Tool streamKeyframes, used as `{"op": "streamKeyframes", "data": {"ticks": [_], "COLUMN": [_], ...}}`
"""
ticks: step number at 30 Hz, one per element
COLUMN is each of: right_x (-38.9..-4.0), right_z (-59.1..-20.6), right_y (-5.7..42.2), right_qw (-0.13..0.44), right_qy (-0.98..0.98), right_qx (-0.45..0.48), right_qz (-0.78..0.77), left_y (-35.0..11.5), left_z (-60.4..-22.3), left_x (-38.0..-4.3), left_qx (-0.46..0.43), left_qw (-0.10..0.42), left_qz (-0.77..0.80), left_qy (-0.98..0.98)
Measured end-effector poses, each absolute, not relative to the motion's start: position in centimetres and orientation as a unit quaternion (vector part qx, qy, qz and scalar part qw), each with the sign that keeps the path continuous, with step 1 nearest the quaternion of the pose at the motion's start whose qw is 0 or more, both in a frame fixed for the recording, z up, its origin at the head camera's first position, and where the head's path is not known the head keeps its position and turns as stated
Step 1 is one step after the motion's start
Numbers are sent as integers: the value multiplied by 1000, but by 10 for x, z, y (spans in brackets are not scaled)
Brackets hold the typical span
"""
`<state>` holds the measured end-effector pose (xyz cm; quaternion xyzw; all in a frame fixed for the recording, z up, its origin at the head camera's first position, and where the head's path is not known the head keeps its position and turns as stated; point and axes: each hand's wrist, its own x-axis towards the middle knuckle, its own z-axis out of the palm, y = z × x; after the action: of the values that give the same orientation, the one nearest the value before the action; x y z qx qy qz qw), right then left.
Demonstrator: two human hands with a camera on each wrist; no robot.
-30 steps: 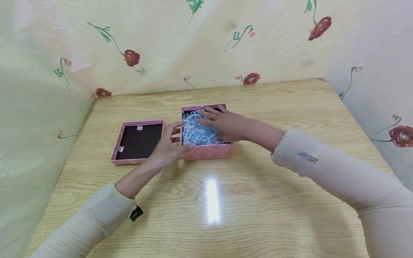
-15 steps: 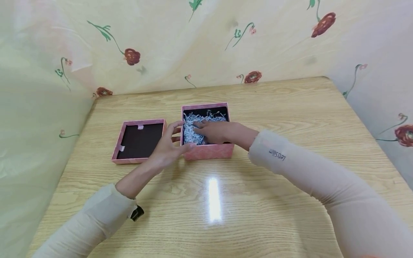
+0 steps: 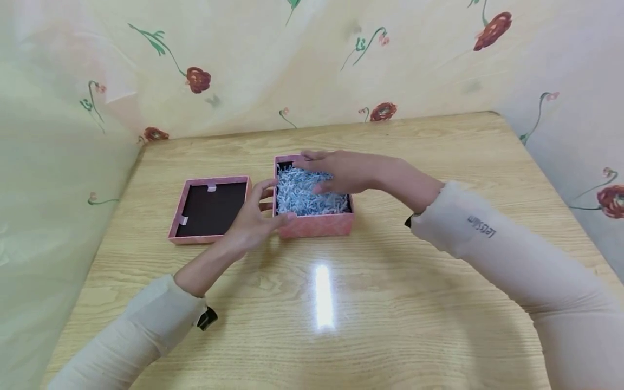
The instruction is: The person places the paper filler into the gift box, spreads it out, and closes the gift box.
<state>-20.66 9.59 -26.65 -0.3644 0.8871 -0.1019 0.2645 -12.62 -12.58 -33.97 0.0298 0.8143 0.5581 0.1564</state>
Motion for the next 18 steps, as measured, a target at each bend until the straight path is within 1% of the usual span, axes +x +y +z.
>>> {"op": "streamKeyframes", "data": {"ticks": [7, 14, 18], "right_x": [-203, -200, -197], "right_z": [-251, -243, -244], "right_y": [111, 115, 112], "right_qw": [243, 206, 212], "right_qy": [894, 895, 889], "right_qx": [-356, -357, -354], "right_qz": [-120, -169, -201], "left_y": [-126, -126, -128], "left_z": [-338, -338, -336], "left_x": [-126, -125, -124], "left_qx": [25, 30, 31], "left_qw": [156, 152, 154], "left_qz": [558, 560, 562], "left_qy": [815, 814, 812]}}
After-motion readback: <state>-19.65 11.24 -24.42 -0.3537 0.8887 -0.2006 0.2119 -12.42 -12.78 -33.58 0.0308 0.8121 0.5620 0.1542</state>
